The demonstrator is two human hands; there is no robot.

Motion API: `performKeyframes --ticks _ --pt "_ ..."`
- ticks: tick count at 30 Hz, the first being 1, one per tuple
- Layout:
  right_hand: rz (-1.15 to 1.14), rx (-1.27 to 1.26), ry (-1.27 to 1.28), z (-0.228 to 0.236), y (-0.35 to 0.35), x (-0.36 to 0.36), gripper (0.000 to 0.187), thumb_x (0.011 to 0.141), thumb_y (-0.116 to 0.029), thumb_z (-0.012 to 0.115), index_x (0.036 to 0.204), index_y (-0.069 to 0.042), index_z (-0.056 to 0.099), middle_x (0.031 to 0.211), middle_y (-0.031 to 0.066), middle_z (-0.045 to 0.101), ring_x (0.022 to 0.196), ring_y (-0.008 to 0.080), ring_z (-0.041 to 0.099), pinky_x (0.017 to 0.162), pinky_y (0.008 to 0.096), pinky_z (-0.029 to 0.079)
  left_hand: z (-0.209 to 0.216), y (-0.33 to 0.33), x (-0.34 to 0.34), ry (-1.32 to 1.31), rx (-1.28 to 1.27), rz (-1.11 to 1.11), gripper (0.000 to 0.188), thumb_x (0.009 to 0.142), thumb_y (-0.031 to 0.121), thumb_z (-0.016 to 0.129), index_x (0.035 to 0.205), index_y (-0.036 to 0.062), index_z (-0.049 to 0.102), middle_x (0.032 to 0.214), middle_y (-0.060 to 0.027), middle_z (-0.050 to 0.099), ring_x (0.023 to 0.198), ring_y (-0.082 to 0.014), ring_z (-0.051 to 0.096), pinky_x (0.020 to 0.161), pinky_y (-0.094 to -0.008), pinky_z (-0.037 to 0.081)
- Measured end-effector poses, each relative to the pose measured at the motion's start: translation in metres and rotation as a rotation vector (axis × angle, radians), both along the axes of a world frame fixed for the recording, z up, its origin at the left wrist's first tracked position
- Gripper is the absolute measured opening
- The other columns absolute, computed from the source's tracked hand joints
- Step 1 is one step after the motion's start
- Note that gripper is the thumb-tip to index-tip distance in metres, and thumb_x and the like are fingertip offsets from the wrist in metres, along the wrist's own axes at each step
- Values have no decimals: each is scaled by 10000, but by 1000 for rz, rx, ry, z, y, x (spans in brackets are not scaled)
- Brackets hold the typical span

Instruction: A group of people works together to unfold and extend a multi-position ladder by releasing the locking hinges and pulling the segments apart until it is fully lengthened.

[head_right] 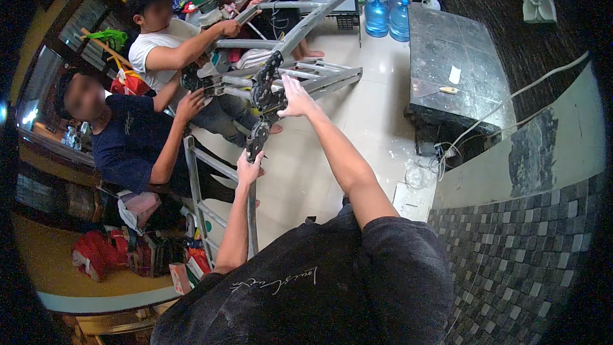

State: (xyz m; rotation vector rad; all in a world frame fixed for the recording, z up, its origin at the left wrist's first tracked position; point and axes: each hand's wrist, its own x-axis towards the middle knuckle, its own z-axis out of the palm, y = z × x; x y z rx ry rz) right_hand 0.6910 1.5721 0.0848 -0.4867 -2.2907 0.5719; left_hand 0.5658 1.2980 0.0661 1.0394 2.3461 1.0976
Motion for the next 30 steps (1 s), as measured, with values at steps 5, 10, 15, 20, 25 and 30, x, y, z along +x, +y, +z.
performKeyframes --ticks 5,10,15,20,25,30 --pt "-18 22 -48 8 -4 -2 1200 570 -408 815 1393 138 134 1424 322 249 1332 427 258 1126 420 238 1 0 -1 -33 -9 -4 338 815 331 682 1016 68 616 840 -143 670 810 -314 652 713 -400 484" --pt "-2 0 -15 3 1 -3 1145 583 -414 810 1376 137 194 1394 319 303 1312 420 299 1120 416 252 -4 2 -4 36 86 -45 295 832 280 685 989 48 594 729 -93 613 647 -239 630 583 -348 501" --pt "-33 8 1 4 3 -6 1101 592 -413 804 1359 134 236 1364 312 349 1280 408 359 1109 416 272 2 1 -1 32 -2 -10 350 810 344 692 1003 62 618 834 -148 671 807 -332 649 714 -407 483" --pt "-40 5 -8 9 -1 -7 1097 592 -402 813 1354 145 243 1375 313 344 1296 421 340 1105 418 281 2 1 0 -35 -18 3 351 808 355 694 1003 72 622 830 -139 672 814 -322 651 721 -410 482" --pt "-40 60 47 9 -3 -7 1049 574 -361 824 1343 107 285 1337 296 384 1273 407 369 1088 426 303 -7 2 -3 -32 -7 10 355 803 366 695 1019 93 627 843 -138 675 832 -327 651 735 -413 482" --pt "0 53 22 2 -6 -8 976 553 -328 815 1313 48 332 1292 259 424 1252 392 388 1067 429 325 -20 -5 -3 -14 -113 0 382 794 388 695 1039 103 626 868 -149 676 857 -348 647 753 -431 484"
